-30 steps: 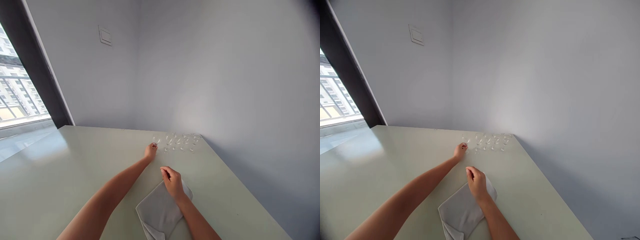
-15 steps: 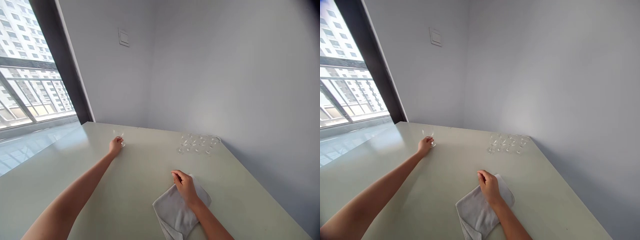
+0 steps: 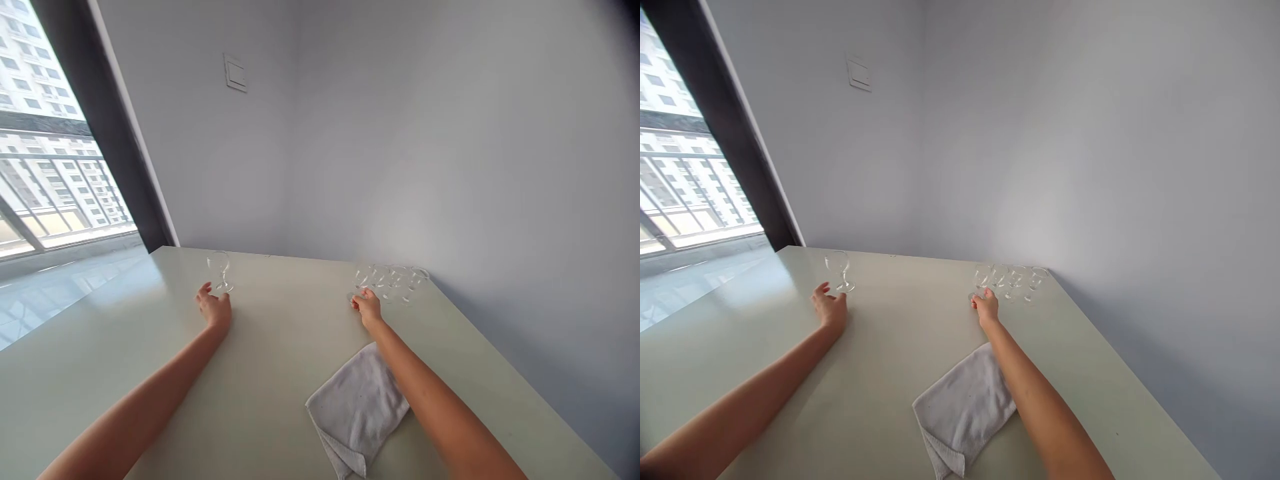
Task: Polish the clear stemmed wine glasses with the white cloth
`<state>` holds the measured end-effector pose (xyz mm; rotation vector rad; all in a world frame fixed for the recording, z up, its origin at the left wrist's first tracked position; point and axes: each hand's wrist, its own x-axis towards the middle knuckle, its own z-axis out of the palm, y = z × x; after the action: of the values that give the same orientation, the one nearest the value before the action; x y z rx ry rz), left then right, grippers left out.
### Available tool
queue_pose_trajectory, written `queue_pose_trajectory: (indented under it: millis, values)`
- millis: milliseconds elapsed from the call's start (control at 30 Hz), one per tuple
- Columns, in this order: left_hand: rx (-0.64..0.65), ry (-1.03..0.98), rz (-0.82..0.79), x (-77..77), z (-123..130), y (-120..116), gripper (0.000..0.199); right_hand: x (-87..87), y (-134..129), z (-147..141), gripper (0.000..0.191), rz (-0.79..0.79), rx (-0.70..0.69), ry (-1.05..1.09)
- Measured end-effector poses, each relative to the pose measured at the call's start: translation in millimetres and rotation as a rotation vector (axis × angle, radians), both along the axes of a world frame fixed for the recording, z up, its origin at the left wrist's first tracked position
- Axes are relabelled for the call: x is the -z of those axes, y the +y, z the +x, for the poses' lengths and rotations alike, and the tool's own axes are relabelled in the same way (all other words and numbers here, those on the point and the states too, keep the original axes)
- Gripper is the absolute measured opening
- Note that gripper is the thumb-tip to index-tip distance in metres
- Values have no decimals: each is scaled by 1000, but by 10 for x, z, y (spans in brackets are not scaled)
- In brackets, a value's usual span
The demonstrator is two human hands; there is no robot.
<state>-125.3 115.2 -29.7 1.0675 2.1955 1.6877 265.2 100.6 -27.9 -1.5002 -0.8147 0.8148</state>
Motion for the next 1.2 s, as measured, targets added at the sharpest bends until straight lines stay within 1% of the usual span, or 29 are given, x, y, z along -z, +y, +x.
queue_pose_trajectory:
  millis: [67,133,233,333,433,500,600,667,733,800,900,967,1033,1100,1200]
  values:
    - [125,-32,-27,21,183,-178,49,32,76,-71,23,3,-17,-2]
    - [289,-118,-91,23,394,-348,48,66,93,-190,14,12,-51,-13]
    - [535,-211,-152,-21,737,-561,54,112,23,-464,13,25,-142,-42]
    - [701,-258,-195,-93,1056,-694,50,142,-116,-831,15,32,-265,-74]
    - [750,-303,-236,-127,1277,-747,47,148,-278,-1222,19,41,-412,-100]
    - [756,-320,-248,-107,1336,-749,39,140,-387,-1455,20,50,-504,-117]
    - [746,-326,-244,-46,1263,-724,26,120,-522,-1688,21,61,-599,-137]
    - [704,-307,-228,-18,1105,-696,22,98,-564,-1709,27,58,-613,-143]
    - [643,-274,-206,-14,875,-660,20,69,-551,-1587,33,54,-554,-143]
    - [585,-248,-200,-29,600,-616,23,35,-494,-1318,34,55,-422,-138]
    - [497,-225,-200,-61,175,-550,27,0,-380,-739,36,46,-164,-121]
    - [446,-223,-202,-74,-73,-516,28,2,-306,-348,44,20,-3,-103]
    - [398,-228,-201,-78,-268,-489,28,29,-227,-35,55,-13,116,-81]
    - [359,-239,-197,-73,-408,-460,28,73,-140,165,64,-35,164,-56]
    - [329,-255,-188,-55,-523,-401,27,154,-7,282,70,-28,153,-35]
